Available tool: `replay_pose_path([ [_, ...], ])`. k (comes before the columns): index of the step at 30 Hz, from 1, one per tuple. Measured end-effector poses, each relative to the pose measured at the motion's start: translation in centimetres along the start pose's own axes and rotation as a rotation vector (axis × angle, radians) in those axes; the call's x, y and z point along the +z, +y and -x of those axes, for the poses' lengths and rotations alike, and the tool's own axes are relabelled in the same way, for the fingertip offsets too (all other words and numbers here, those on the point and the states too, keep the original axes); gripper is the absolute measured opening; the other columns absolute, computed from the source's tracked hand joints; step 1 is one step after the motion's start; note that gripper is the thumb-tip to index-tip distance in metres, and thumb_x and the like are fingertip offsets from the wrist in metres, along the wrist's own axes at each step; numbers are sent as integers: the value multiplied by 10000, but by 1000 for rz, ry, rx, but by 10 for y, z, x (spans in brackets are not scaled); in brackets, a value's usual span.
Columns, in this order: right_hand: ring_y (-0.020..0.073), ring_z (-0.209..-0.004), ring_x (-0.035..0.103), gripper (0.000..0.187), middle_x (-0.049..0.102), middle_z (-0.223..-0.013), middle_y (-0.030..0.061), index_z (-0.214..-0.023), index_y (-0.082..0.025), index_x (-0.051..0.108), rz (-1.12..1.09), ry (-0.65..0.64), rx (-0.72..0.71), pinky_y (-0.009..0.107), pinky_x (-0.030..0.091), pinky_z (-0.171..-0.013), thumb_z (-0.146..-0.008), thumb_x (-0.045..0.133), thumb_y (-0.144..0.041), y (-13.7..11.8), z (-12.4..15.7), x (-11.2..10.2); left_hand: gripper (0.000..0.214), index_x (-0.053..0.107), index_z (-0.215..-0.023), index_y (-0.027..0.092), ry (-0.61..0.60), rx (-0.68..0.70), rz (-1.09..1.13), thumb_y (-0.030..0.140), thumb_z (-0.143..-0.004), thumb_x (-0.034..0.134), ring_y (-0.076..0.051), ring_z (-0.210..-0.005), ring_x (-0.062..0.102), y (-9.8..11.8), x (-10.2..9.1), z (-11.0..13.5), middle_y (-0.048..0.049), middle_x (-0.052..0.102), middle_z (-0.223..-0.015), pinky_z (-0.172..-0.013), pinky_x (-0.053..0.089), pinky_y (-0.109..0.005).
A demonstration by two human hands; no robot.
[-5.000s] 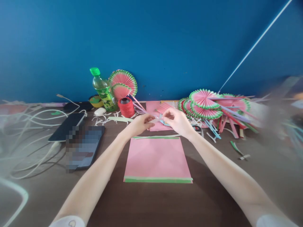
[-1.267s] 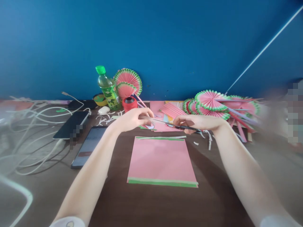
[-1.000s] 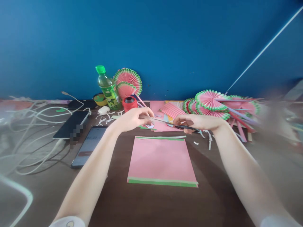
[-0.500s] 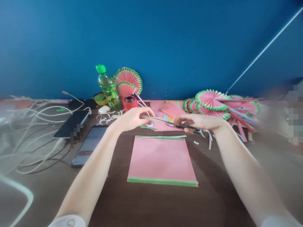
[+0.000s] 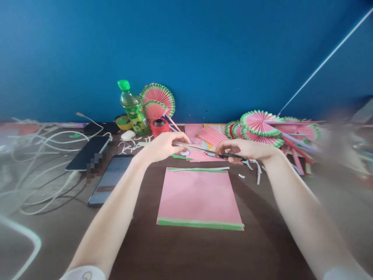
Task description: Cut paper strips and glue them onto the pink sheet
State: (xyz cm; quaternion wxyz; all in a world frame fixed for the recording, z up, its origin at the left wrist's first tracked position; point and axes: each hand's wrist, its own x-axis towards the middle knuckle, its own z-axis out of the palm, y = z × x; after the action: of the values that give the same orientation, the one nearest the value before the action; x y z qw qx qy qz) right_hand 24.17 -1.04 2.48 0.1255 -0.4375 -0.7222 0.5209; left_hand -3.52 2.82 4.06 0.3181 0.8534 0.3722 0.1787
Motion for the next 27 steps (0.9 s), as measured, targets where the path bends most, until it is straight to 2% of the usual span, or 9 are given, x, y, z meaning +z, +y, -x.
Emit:
replay_pose_path([
  [8, 47, -493, 418, 317, 551, -805, 22, -1025, -186, 530, -52, 17, -4, 204, 334, -470, -763, 541, -366, 6, -1, -1, 159, 588, -851, 188, 9, -4, 21, 304, -747, 556, -126, -719, 598, 2, 0, 0, 8, 645, -794, -680, 458, -222],
  [17, 61, -517, 448, 324, 569, -791, 15, -999, -209, 572, -20, 56, -21, 206, 368, -496, -731, 580, -391, 4, 0, 0, 145, 582, -855, 194, -5, -12, 59, 287, -747, 557, -132, -737, 616, 2, 0, 0, 11, 657, -790, -680, 462, -221],
  [27, 26, -424, 349, 301, 462, -638, -44, -968, -204, 544, -29, 17, 1, 186, 315, -426, -743, 575, -401, 0, -1, 2, 125, 584, -842, 192, -11, -11, 62, 270, -749, 552, -133, -755, 619, 3, 1, 0, 8, 659, -806, -702, 467, -227],
])
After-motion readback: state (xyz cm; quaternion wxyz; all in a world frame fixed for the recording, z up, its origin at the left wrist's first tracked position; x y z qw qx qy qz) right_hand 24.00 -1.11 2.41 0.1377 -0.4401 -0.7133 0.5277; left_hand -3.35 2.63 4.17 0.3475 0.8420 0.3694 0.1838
